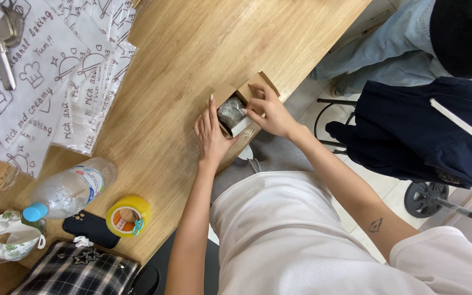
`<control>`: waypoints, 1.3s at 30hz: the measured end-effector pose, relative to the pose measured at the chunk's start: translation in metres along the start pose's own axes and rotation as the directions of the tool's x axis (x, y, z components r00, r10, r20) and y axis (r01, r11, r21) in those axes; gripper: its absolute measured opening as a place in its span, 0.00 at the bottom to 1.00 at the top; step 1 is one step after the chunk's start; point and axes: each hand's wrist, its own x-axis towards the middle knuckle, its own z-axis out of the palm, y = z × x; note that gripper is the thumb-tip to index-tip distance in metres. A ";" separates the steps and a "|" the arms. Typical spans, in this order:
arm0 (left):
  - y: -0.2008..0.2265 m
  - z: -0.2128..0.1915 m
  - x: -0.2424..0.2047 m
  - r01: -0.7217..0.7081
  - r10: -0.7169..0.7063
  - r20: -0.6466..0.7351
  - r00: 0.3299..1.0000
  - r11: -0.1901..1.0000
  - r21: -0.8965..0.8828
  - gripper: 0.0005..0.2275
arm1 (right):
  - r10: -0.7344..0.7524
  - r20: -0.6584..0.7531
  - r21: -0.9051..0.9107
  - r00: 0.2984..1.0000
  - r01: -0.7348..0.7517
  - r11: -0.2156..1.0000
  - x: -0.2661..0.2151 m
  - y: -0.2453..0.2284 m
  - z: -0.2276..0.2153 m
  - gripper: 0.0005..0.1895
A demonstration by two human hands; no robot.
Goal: Unbox and inspect small packages inside a candle studio.
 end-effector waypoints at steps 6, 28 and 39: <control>0.002 -0.001 0.001 0.001 -0.003 -0.034 0.999 0.999 -0.055 0.61 | -0.154 0.038 -0.221 0.987 0.158 0.962 -0.024 -0.019 -0.025 0.16; 0.003 -0.026 0.000 -0.101 0.115 0.137 0.984 0.989 -0.107 0.63 | -0.184 -0.009 -0.161 0.983 0.180 0.970 -0.036 0.011 -0.012 0.11; 0.021 -0.011 0.001 -0.017 0.024 0.088 0.996 0.997 -0.070 0.60 | -0.144 -0.075 -0.217 0.987 0.125 0.968 -0.035 0.021 0.007 0.29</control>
